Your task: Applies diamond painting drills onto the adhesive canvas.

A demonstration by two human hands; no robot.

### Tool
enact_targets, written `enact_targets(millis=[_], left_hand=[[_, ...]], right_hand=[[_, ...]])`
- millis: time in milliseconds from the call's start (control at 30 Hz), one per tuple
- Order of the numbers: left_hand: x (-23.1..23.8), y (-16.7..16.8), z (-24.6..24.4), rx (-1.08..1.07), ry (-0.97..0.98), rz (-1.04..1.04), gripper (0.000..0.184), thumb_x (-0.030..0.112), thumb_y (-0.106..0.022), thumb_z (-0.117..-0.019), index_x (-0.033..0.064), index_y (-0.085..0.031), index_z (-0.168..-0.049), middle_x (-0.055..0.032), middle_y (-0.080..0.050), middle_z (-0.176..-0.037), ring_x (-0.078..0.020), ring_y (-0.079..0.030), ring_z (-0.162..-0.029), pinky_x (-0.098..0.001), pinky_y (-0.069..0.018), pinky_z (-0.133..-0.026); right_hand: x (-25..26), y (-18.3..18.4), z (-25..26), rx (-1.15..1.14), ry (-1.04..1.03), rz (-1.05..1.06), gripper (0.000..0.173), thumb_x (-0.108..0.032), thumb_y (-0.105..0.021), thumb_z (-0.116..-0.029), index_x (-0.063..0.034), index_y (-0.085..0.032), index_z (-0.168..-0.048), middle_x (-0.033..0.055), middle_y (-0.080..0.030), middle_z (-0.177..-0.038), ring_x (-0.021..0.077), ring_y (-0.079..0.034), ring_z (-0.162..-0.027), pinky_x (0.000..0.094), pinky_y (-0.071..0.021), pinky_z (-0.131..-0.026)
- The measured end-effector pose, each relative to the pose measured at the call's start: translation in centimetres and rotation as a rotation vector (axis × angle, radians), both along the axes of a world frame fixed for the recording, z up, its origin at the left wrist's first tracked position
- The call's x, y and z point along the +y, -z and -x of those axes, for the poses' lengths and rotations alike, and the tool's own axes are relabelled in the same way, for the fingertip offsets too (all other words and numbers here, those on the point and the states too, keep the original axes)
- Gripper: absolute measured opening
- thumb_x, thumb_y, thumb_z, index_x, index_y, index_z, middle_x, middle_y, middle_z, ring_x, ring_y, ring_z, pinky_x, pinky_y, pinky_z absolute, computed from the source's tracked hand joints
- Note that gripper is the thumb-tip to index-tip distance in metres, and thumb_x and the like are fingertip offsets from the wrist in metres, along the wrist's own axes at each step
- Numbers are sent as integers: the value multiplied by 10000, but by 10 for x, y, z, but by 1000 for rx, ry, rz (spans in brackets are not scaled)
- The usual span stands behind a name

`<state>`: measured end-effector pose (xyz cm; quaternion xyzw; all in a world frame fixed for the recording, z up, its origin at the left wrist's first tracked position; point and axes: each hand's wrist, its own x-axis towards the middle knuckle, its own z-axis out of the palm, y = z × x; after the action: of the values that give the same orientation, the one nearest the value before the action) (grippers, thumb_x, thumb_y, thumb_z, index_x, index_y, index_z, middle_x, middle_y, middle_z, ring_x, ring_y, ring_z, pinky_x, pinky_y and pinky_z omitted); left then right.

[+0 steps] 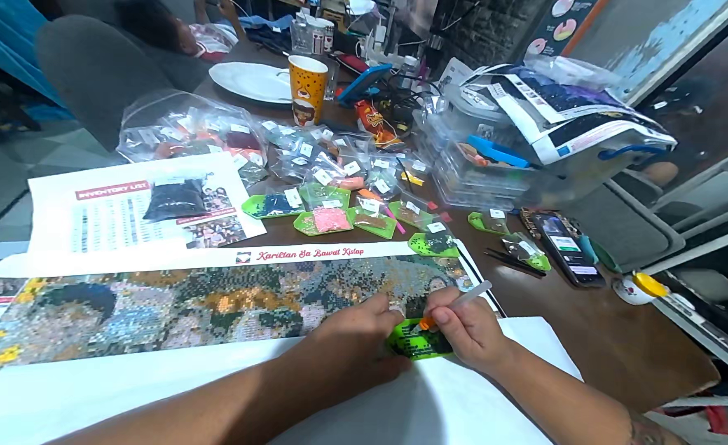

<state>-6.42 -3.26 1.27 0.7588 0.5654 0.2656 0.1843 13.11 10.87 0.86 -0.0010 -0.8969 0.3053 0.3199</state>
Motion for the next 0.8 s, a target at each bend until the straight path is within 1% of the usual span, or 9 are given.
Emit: enact_targets(millis=[233, 367, 533, 633, 733, 800], left_hand=[[0, -2, 0, 12, -4, 15, 453, 434, -672, -951, 84, -697, -1238, -92, -623, -963, -180, -637, -803, -311, -561, -686], [0, -4, 0, 20, -2, 46, 464, 444, -660, -960, 90, -686, -1258, -89, -621, -982, -178, -639, -823, -310, -560, -704], [0, -3, 0, 31, -6, 33, 472, 463, -647, -961, 97, -689, -1256, -82, -619, -976, -168, -637, -818, -297, -558, -695], [0, -4, 0, 30, -5, 63, 478, 463, -645, -967, 93, -683, -1266, -86, -616, -984, -173, -634, -826, -305, -557, -705], [0, -1, -1, 27, -15, 16, 464, 457, -667, -946, 102, -699, -1244, -72, -629, -970, -159, -645, -811, -295, -567, -693], [1, 2, -1, 26, -21, -16, 458, 448, -676, -934, 107, -705, -1240, -67, -632, -963, -156, -644, -803, -291, -567, -682]], right_hand=[[0, 0, 0, 1, -4, -3, 367, -332, -369, -1125, -60, -563, -975, 4, -581, -784, -16, -598, -717, 138, -527, -671], [0, 0, 1, -1, -7, -6, 361, -325, -371, -1125, -60, -563, -971, 4, -580, -780, -13, -597, -714, 143, -528, -670], [0, 0, 1, -6, -19, -18, 360, -320, -375, -1125, -58, -564, -967, 7, -580, -781, -11, -597, -720, 145, -527, -678], [0, -1, 2, -6, -19, -38, 363, -320, -371, -1126, -57, -564, -968, 11, -582, -784, -8, -600, -723, 146, -530, -684], [0, -1, 1, -2, 4, 25, 365, -336, -369, -1125, -63, -561, -977, -2, -577, -771, -18, -591, -696, 135, -522, -650], [2, -2, 0, 15, 37, 136, 360, -366, -378, -1118, -88, -567, -989, -25, -579, -753, -30, -583, -668, 129, -512, -619]])
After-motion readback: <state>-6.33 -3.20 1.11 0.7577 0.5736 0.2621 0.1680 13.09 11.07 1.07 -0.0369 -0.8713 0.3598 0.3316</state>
